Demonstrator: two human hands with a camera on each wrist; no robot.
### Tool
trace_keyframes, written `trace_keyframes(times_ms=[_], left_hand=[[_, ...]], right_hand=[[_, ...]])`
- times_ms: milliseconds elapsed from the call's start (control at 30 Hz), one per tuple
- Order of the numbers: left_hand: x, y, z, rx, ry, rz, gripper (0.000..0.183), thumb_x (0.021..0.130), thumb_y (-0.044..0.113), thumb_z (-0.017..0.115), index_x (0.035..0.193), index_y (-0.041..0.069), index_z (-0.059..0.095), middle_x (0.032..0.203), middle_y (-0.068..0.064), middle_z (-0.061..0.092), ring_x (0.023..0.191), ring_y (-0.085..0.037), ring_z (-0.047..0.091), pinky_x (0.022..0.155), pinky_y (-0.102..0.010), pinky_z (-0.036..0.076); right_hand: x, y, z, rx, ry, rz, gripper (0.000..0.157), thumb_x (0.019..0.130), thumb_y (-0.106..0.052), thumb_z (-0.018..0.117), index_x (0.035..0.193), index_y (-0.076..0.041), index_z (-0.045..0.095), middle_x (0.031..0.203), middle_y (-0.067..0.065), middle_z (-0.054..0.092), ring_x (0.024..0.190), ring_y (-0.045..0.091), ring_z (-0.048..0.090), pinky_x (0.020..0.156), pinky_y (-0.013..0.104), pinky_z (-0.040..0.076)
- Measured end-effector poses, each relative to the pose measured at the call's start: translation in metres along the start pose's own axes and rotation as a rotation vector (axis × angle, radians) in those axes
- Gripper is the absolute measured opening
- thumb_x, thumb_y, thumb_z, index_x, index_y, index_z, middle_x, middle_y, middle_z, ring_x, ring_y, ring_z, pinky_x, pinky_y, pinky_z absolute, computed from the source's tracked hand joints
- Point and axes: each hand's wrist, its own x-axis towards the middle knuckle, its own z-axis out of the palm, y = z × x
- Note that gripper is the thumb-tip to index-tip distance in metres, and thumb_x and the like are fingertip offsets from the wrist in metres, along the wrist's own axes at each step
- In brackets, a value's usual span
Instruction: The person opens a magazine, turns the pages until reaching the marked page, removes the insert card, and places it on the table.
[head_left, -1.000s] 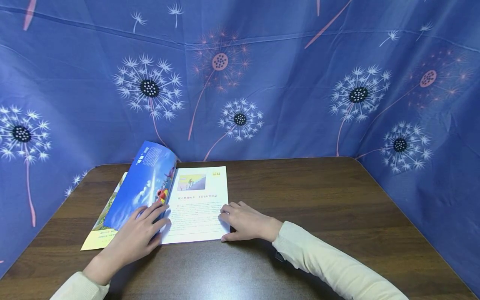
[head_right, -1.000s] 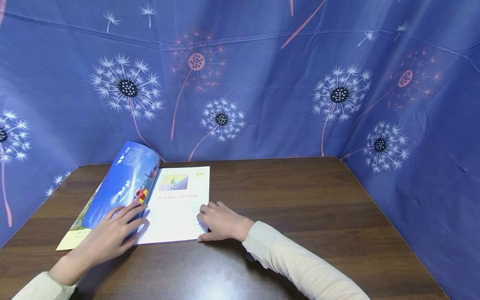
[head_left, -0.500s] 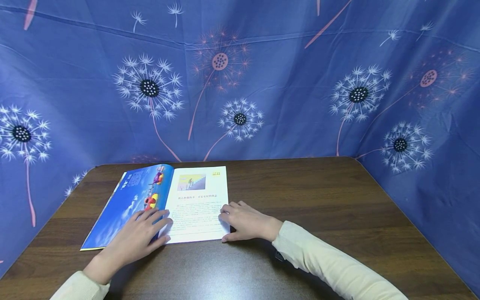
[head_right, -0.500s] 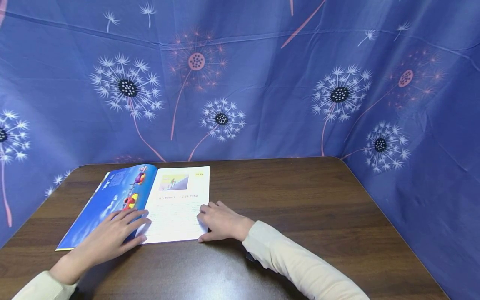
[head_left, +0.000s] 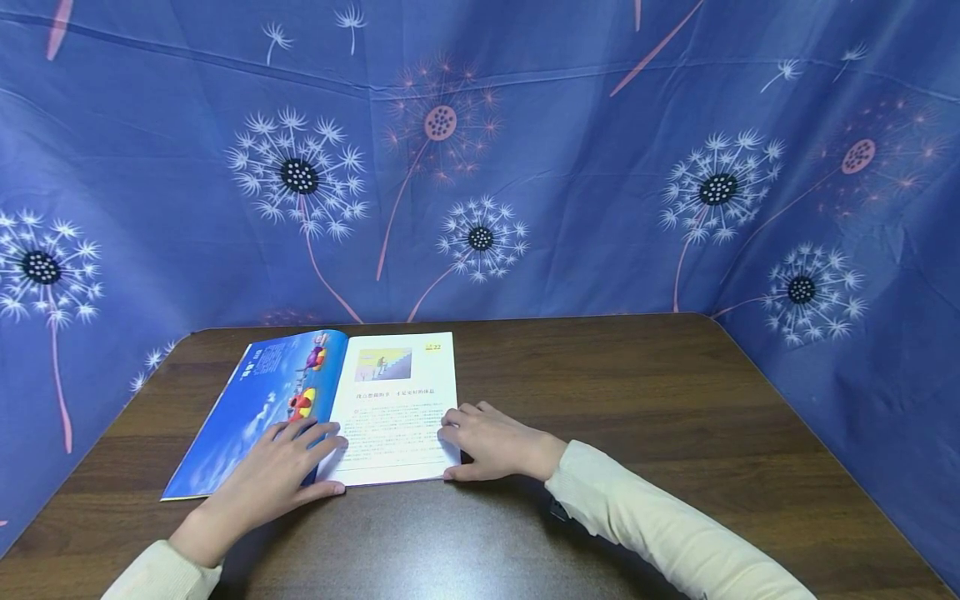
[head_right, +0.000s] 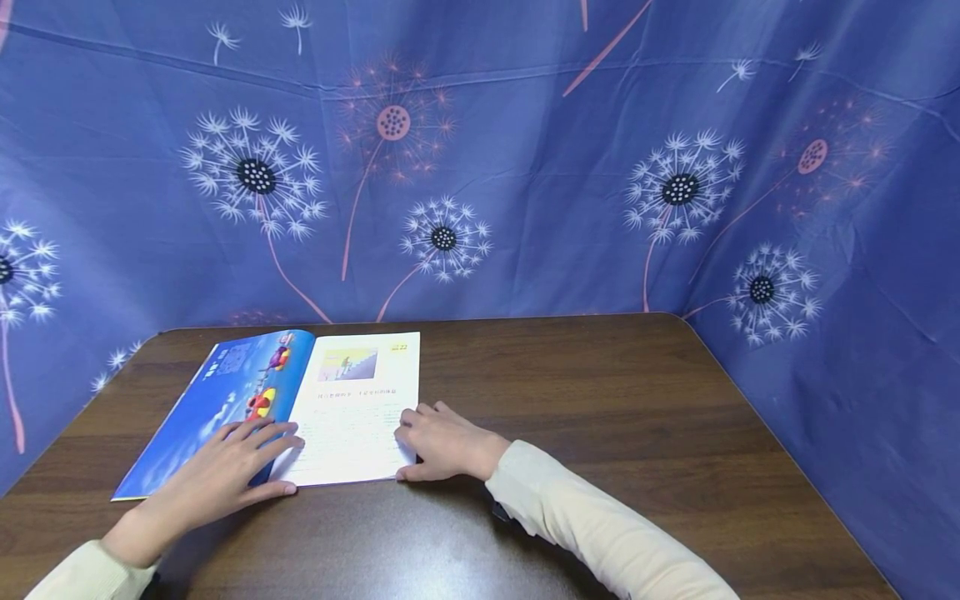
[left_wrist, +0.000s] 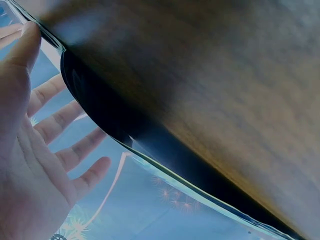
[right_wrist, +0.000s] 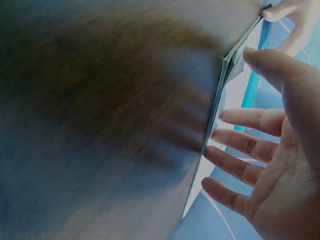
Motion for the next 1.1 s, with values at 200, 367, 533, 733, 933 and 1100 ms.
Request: trace_keyframes(times_ms=[200,367,533,733,933,1100], left_hand=[[0.0001,-0.0001,0.0004,-0.003,-0.011,0.0,0.054,0.076,0.059,0.06,0.113,0.019,0.062,0.117,-0.005,0.061,0.109,-0.032,0.054,0.086,-0.054,0.042],[0.0001,-0.0004,-0.0004,-0.011,-0.012,0.003,0.051,0.078,0.056,0.061,0.113,0.019,0.062,0.118,-0.006,0.061,0.109,-0.032,0.054,0.087,-0.054,0.042],[-0.0003,0.0001,-0.0018,-0.034,-0.02,-0.009,0.049,0.079,0.054,0.061,0.113,0.019,0.063,0.118,-0.006,0.061,0.109,-0.033,0.054,0.087,-0.055,0.042],[-0.0005,0.0004,-0.0026,-0.06,-0.033,-0.02,0.047,0.08,0.052,0.06,0.114,0.019,0.063,0.119,-0.006,0.061,0.11,-0.033,0.053,0.087,-0.056,0.042],[-0.0005,0.0001,-0.003,-0.064,-0.052,-0.026,0.05,0.08,0.055,0.059,0.115,0.019,0.062,0.12,-0.006,0.06,0.111,-0.033,0.053,0.087,-0.057,0.042],[0.0002,0.0009,-0.0034,-0.048,-0.068,-0.035,0.056,0.078,0.061,0.056,0.115,0.019,0.061,0.12,-0.006,0.059,0.109,-0.032,0.053,0.084,-0.056,0.043]], right_hand=[[-0.0002,0.0004,-0.0007,0.022,-0.006,0.005,0.048,0.087,-0.046,0.054,0.122,-0.014,0.057,0.122,0.002,0.055,0.107,0.015,0.051,0.09,0.034,0.043],[-0.0009,0.0006,-0.0007,0.044,-0.002,0.008,0.047,0.088,-0.045,0.052,0.122,-0.013,0.057,0.124,0.003,0.055,0.111,0.016,0.051,0.092,0.034,0.043],[-0.0009,0.0014,0.0004,0.053,0.0,0.007,0.052,0.087,-0.05,0.051,0.124,-0.014,0.056,0.126,0.003,0.053,0.113,0.016,0.05,0.093,0.035,0.042],[-0.0006,0.0027,0.0022,0.042,0.02,-0.004,0.055,0.084,-0.055,0.053,0.122,-0.015,0.056,0.126,0.003,0.054,0.113,0.017,0.05,0.093,0.035,0.043],[0.0011,0.0037,0.0044,0.023,0.057,-0.004,0.043,0.084,-0.043,0.06,0.117,-0.016,0.059,0.122,0.001,0.056,0.109,0.015,0.053,0.09,0.034,0.044],[0.0035,0.0037,0.0049,-0.002,0.092,-0.006,0.035,0.082,-0.034,0.063,0.113,-0.017,0.061,0.118,0.0,0.059,0.104,0.014,0.055,0.087,0.031,0.045]])
